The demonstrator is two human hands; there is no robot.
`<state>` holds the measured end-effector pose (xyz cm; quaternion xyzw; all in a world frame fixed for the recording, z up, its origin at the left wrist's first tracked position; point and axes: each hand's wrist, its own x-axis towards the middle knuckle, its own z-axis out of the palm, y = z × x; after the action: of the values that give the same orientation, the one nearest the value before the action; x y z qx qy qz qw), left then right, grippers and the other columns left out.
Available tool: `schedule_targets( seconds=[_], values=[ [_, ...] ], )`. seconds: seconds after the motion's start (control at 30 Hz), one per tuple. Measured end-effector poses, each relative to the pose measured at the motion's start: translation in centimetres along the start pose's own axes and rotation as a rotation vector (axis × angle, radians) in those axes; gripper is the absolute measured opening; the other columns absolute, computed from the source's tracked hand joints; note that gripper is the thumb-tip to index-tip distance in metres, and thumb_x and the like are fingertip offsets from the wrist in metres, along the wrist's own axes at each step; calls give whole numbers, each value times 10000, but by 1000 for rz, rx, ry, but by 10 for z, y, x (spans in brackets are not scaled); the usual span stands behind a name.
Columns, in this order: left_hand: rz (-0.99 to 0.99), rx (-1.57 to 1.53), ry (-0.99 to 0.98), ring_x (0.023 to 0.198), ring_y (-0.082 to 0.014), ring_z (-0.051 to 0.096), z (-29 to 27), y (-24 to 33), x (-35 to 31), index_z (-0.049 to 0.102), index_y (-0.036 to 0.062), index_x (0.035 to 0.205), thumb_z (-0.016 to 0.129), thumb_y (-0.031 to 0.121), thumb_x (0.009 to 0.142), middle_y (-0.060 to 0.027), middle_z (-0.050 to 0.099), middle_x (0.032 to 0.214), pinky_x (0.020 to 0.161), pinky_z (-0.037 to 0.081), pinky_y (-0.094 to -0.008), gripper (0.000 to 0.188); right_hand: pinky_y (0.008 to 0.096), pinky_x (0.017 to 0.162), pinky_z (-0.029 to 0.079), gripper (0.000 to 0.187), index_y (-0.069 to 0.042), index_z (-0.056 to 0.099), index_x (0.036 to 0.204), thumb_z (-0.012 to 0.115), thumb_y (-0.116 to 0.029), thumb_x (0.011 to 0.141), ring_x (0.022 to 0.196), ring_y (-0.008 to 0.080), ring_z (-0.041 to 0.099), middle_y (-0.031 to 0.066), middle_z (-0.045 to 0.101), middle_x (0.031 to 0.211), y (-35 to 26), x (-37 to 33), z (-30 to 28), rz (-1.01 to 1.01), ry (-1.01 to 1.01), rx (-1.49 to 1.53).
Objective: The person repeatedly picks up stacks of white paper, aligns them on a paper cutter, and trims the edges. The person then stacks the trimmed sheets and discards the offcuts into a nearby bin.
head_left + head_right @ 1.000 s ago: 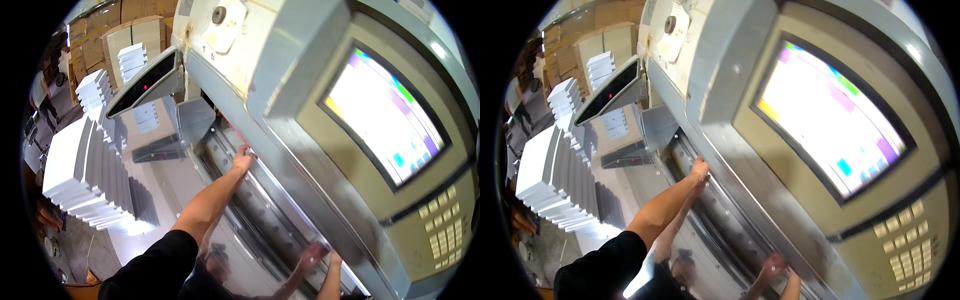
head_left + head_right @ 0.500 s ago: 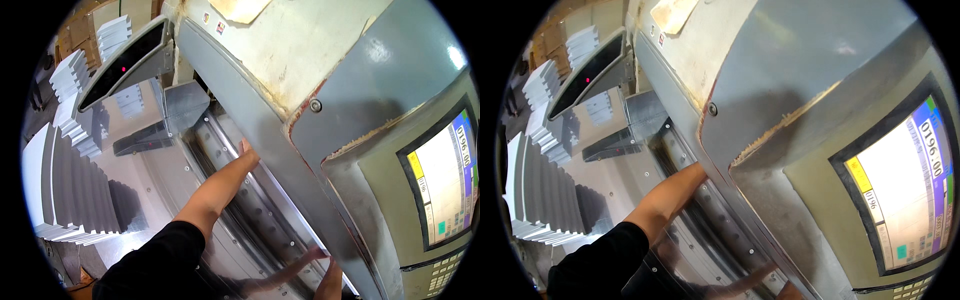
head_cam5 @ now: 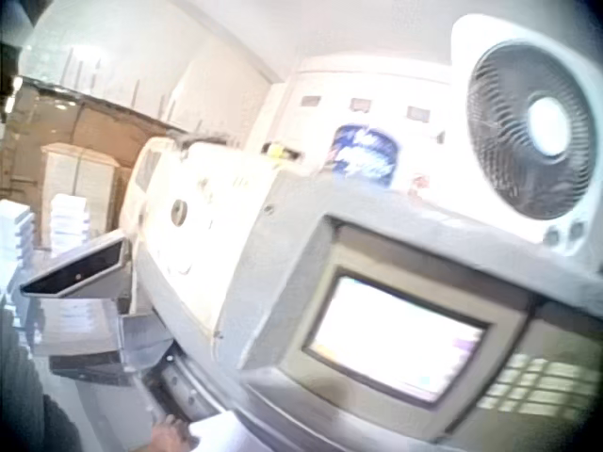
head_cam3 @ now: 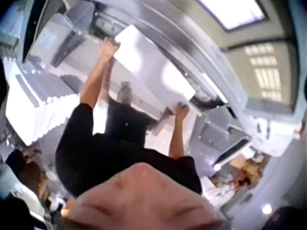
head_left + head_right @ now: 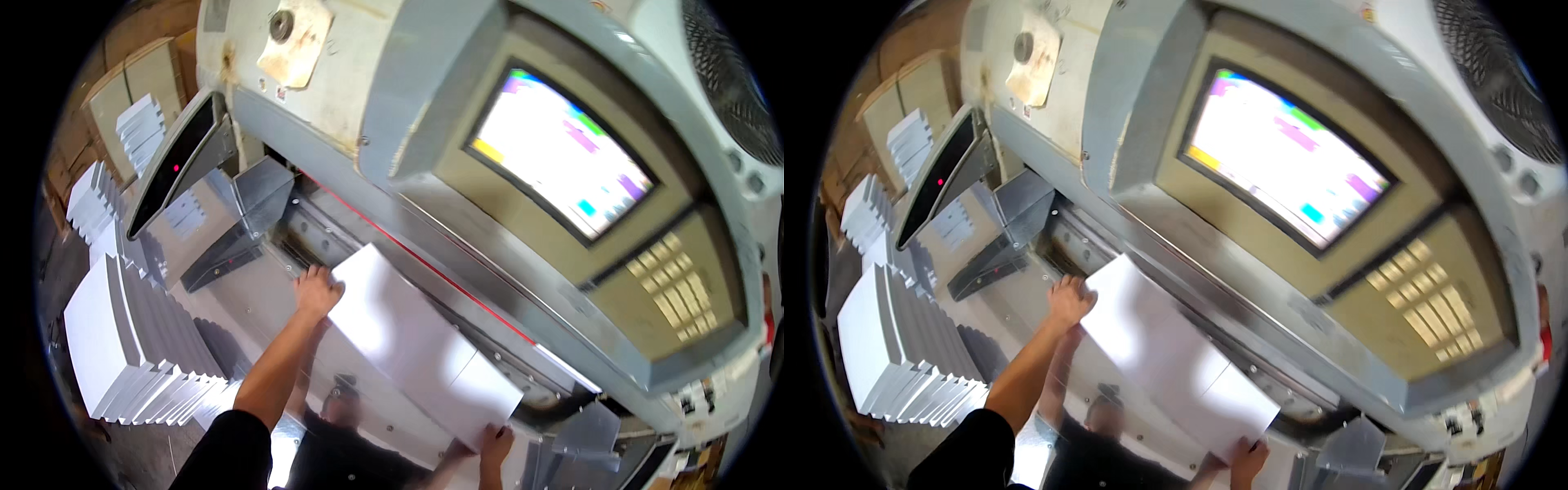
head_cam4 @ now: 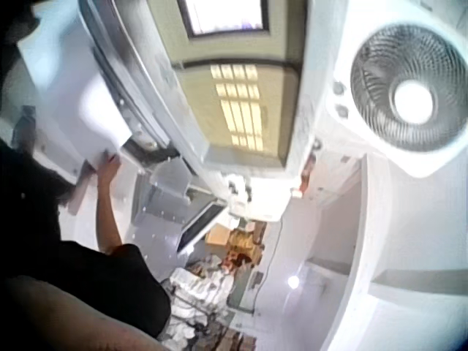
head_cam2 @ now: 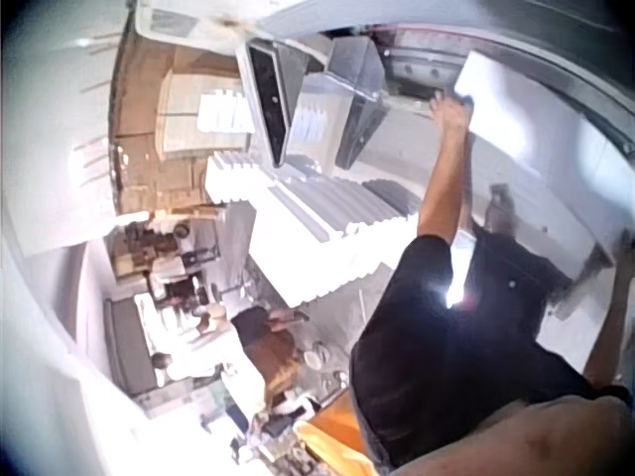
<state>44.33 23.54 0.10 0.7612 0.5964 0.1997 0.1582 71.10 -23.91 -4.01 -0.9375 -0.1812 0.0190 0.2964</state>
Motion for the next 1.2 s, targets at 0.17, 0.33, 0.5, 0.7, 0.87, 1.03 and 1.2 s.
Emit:
schedule_targets(
  seconds=[0.17,0.33,0.5,0.7,0.87,1.03,1.2],
  values=[
    [153,-18,-175,1087,-333,545,7,33,-106,664,106,1037,637,362,770,-134,601,1122,944,371,-479,371,479,790,429,536,14,567,938,707,-489,818,845,376,523,191,570,906,117,-163,-82,245,-114,-78],
    [327,3,-287,1152,-277,530,27,96,-187,641,150,1193,666,365,755,-87,610,1165,986,346,-453,488,470,816,447,551,35,577,919,702,-494,823,925,391,554,231,596,946,180,-276,-140,470,-161,-34],
    [271,-221,-125,1171,-313,557,36,103,-193,622,98,1249,718,289,752,-136,634,1193,1002,398,-482,540,433,702,513,533,59,612,942,722,-449,825,719,307,661,211,685,844,169,-329,-145,592,-293,273],
    [157,-700,7,1200,-327,555,-27,31,-269,558,-20,1273,603,85,816,-195,598,1273,1026,428,-387,471,280,764,514,400,67,612,1109,640,-294,940,933,156,628,138,658,1030,54,-342,-121,509,-843,684],
    [-197,-1023,1,1002,-166,583,-82,-76,-413,608,2,1104,549,68,923,-73,632,1037,901,463,-300,202,288,811,521,424,17,576,1236,595,-317,976,940,173,644,96,658,1091,-20,-315,-100,487,-1271,940],
    [-690,-1285,-586,1069,-262,614,-121,-75,-523,583,-37,1172,526,216,985,-163,648,1138,943,483,-366,319,301,873,520,446,-30,604,1270,563,-374,989,1039,185,651,87,665,1176,-30,-235,-121,144,-1775,621],
    [-1283,-1807,-903,1318,-393,421,-114,0,-525,326,-73,1395,571,286,921,-285,364,1453,1134,335,-484,643,343,825,545,309,-43,633,1194,568,-246,970,995,212,675,111,695,1106,-15,-53,-91,55,-1262,815]
  ],
)
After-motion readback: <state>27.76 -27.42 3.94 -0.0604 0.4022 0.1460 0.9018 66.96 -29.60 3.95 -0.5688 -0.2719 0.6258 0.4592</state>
